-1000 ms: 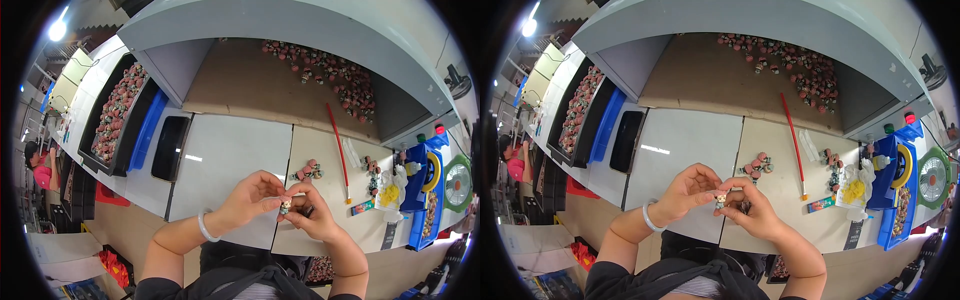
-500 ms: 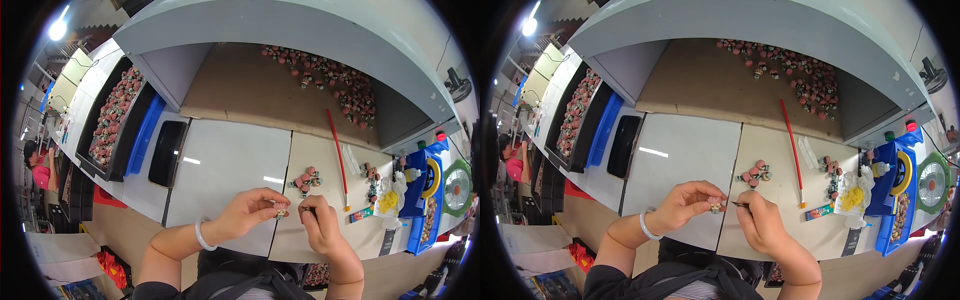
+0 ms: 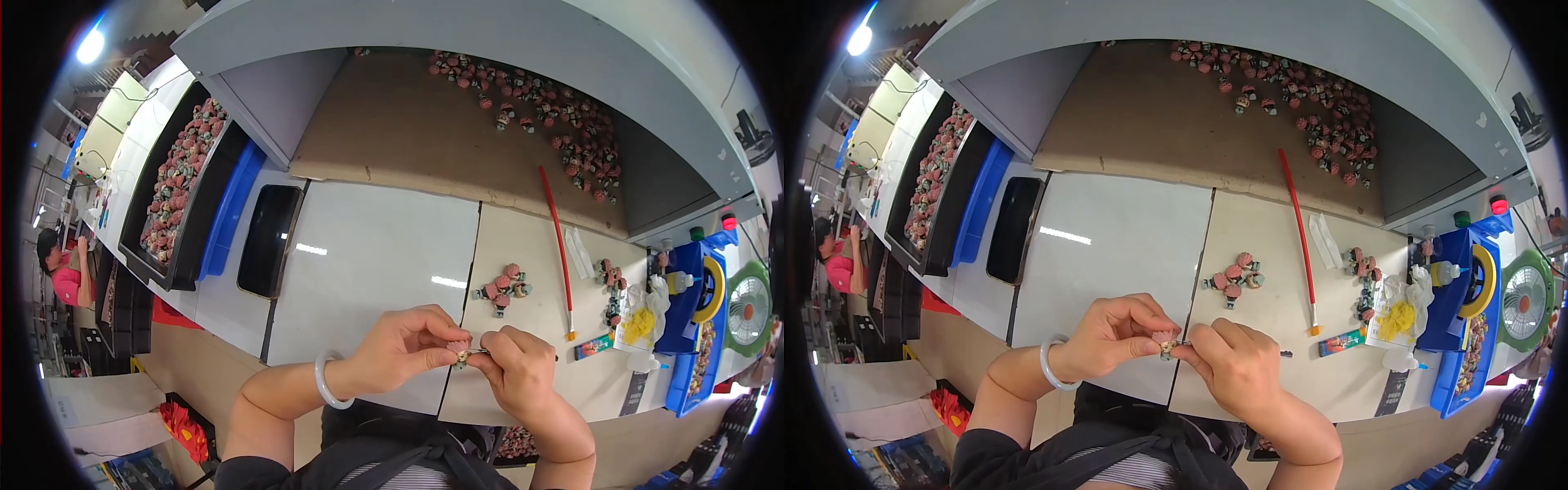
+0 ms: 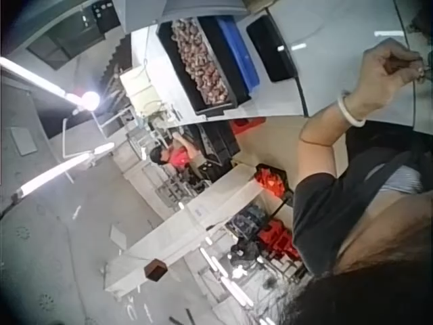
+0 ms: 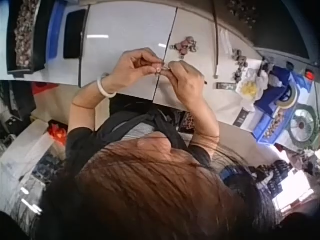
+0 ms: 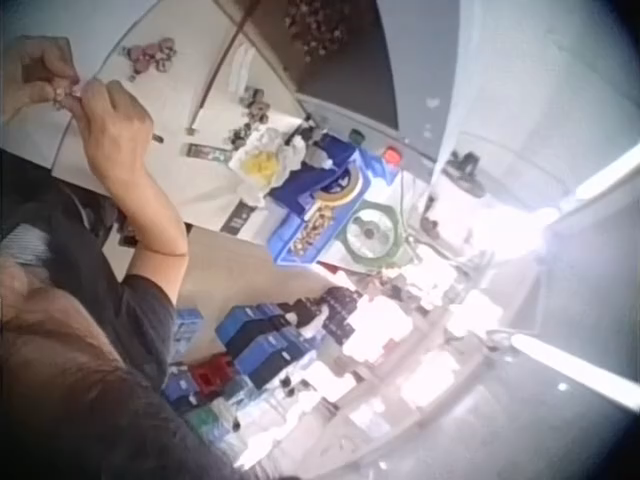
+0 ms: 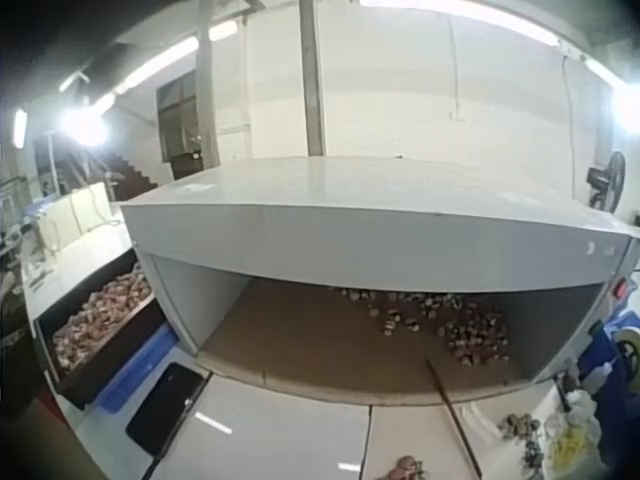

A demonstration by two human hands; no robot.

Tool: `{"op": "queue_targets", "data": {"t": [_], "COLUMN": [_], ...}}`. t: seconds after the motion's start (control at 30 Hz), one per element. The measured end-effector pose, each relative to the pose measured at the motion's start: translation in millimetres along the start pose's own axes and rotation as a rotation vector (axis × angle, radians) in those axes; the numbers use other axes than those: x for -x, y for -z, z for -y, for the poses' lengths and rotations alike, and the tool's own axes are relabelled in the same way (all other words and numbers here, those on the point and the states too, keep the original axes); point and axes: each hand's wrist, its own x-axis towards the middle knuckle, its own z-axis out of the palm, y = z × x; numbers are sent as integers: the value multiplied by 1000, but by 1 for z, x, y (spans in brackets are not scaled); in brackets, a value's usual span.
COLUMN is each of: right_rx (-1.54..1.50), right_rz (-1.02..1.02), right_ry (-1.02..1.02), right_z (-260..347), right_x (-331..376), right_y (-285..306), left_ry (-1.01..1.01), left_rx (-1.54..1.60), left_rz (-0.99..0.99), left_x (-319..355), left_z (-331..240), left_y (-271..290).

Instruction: Applying paint to small details on toy figurines using a fine paintbrush.

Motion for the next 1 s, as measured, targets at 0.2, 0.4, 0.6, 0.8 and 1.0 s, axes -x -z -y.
{"op": "queue_targets", "data": {"t": [0.2, 0.4, 0.6, 0.8, 1.0], "right_rx": [-9, 5, 31, -192, -215], "right_rz": [-2, 7, 8, -83, 33], "right_ry": [-25, 15, 71, -67, -66], "right_z": [0, -3, -2, -6, -7], "right_x": [0, -2, -3, -1, -2], "right_y": [-5, -5, -3, -2, 2], "left_ry": [-59, -28, -1, 29, 137], "left_rx": [-29, 1, -8, 106, 90], "left_rz": [-16, -30, -17, -22, -37], "left_x": [1, 0, 1, -3, -4], "left_z": [2, 4, 2, -5, -6], "left_y": [-1, 1, 1, -1, 2]}}
